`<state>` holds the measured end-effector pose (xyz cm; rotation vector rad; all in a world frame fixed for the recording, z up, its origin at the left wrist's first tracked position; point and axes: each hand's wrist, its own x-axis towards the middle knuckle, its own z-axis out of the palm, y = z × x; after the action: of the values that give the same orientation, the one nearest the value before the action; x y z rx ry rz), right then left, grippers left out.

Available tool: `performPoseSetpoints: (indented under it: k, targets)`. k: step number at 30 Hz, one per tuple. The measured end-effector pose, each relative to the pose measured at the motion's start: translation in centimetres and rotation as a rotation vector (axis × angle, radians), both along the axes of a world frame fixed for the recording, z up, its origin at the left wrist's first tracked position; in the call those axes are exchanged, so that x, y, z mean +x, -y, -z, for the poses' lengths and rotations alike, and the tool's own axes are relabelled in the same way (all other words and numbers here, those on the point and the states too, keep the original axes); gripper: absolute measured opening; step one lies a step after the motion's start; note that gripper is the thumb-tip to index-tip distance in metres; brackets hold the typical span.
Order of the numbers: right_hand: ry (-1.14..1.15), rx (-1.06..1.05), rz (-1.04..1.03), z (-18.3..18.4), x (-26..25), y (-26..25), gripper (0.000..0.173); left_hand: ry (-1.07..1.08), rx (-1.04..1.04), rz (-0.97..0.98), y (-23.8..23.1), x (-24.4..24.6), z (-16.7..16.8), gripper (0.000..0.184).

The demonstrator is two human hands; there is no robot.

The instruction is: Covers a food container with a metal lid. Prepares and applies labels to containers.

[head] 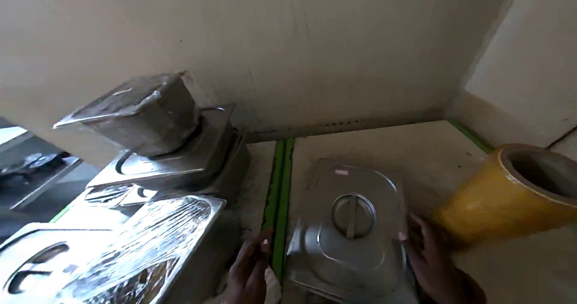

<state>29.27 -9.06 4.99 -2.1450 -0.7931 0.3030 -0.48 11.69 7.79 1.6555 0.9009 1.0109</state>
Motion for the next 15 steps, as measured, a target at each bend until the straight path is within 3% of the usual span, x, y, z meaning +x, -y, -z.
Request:
performPoseSetpoints:
  k: [3,6,10,15]
  targets:
    - [-0.151,-0.035,-0.051,-1.1,-1.6,0.9,0.074,-0.037,-0.022,-0.034,1.1,0.0,0.6,0.034]
    - [-0.102,-0.079,-0.091,-1.2,-2.6,1.8,0.082,-0.028,-0.088,-0.052,2.0,0.8,0.5,0.044]
    - [-0.040,-0.133,-0.104,-0.4,-2.2,2.1,0.082,0.040,-0.160,0.019,2.6,1.0,-0.2,0.055]
    - [-0.059,-0.045,-0.139,0.1,-0.7,2.0,0.079,0.061,-0.195,0.052,3.4,1.7,-1.6,0.049]
